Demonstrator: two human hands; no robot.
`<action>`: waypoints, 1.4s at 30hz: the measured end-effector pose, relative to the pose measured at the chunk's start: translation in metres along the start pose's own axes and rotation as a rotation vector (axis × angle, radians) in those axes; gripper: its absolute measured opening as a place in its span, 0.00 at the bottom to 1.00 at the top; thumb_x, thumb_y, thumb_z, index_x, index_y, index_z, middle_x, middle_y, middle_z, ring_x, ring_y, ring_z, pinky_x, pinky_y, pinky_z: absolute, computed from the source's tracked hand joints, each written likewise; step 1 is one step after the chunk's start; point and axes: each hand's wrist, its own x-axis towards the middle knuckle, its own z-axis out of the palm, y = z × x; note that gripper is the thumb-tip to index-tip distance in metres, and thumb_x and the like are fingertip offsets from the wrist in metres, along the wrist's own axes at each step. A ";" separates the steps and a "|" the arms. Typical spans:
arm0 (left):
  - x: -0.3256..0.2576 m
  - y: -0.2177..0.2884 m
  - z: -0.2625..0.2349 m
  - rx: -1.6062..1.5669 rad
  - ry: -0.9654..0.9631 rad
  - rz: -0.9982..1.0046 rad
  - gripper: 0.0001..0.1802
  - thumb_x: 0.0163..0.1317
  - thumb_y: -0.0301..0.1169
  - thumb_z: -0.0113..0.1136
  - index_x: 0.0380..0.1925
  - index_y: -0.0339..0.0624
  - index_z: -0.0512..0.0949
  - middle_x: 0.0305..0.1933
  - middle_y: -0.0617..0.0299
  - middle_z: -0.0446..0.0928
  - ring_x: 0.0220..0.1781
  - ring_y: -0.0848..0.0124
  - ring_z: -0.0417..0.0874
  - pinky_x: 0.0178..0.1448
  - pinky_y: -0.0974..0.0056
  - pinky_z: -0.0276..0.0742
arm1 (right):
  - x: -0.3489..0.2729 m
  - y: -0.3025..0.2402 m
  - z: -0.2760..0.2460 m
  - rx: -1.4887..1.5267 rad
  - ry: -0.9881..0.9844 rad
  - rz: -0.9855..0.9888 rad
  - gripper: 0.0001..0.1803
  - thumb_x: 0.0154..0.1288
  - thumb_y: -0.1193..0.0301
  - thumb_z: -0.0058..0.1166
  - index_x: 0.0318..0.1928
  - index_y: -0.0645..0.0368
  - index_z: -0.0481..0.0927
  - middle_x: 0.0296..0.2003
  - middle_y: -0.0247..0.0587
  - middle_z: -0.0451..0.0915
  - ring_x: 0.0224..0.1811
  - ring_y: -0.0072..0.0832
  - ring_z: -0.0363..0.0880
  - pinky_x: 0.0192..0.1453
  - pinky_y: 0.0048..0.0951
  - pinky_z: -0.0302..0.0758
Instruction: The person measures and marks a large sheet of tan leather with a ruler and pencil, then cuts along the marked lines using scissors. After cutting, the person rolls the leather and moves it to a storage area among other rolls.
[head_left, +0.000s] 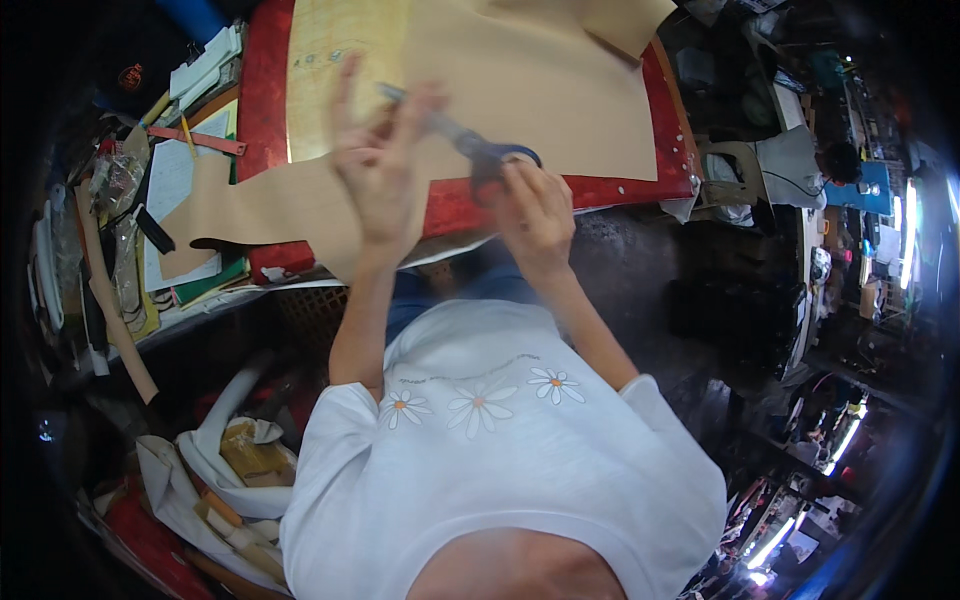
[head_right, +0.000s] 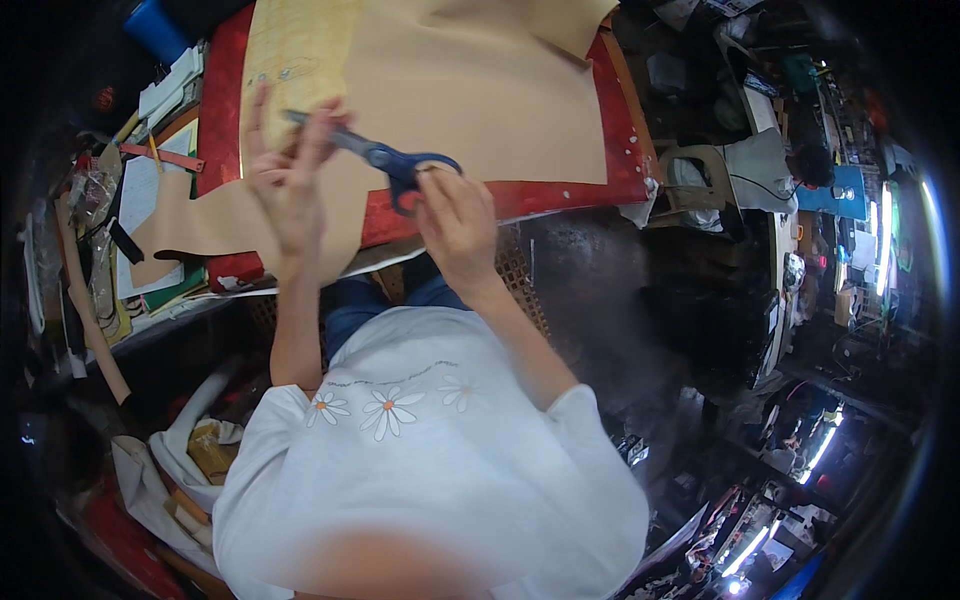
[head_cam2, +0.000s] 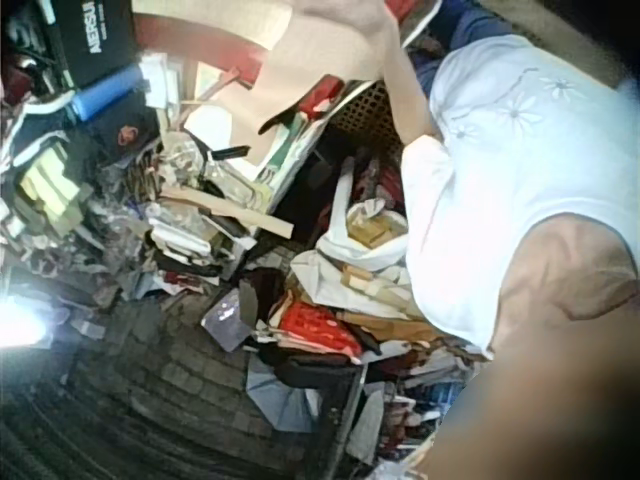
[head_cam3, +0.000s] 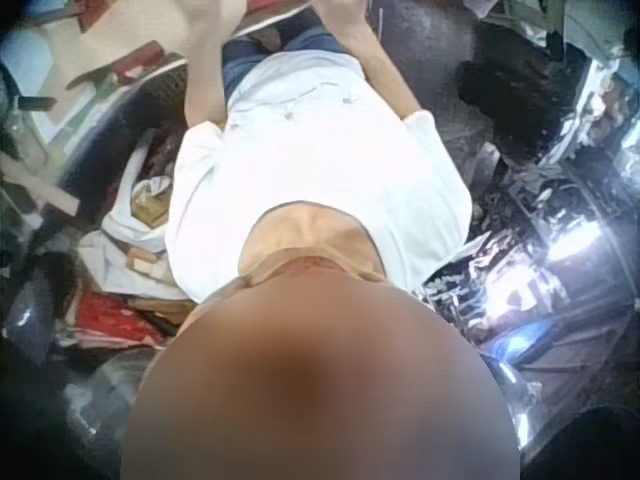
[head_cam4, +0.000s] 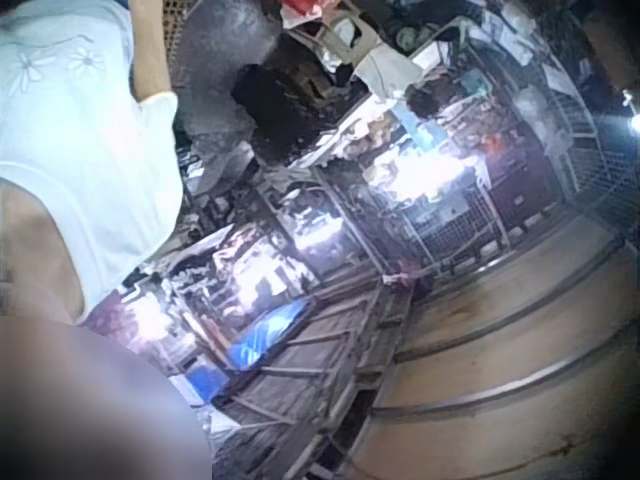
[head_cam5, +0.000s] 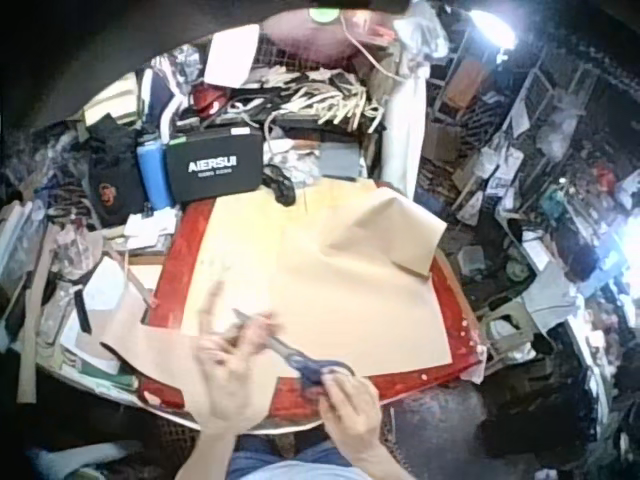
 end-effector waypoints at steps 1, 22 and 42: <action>-0.012 -0.017 0.016 -0.054 -0.054 -0.079 0.35 0.64 0.23 0.59 0.67 0.34 0.54 0.43 0.43 0.82 0.44 0.63 0.85 0.52 0.64 0.81 | -0.017 0.005 -0.013 -0.043 -0.028 0.114 0.25 0.49 0.75 0.65 0.51 0.62 0.77 0.48 0.44 0.79 0.51 0.39 0.77 0.58 0.42 0.69; -0.054 -0.200 0.069 0.946 -0.642 0.472 0.10 0.51 0.29 0.65 0.34 0.41 0.78 0.36 0.60 0.77 0.39 0.62 0.80 0.42 0.60 0.77 | -0.099 0.132 -0.124 1.278 -0.715 1.433 0.39 0.60 0.31 0.43 0.44 0.58 0.73 0.29 0.34 0.75 0.31 0.25 0.77 0.47 0.33 0.75; -0.051 -0.202 0.060 0.948 -0.750 0.647 0.13 0.48 0.28 0.57 0.37 0.41 0.79 0.36 0.62 0.77 0.39 0.66 0.79 0.42 0.63 0.76 | -0.063 0.133 -0.089 0.837 -0.683 1.455 0.19 0.67 0.52 0.56 0.36 0.55 0.73 0.23 0.29 0.73 0.23 0.16 0.73 0.31 0.18 0.70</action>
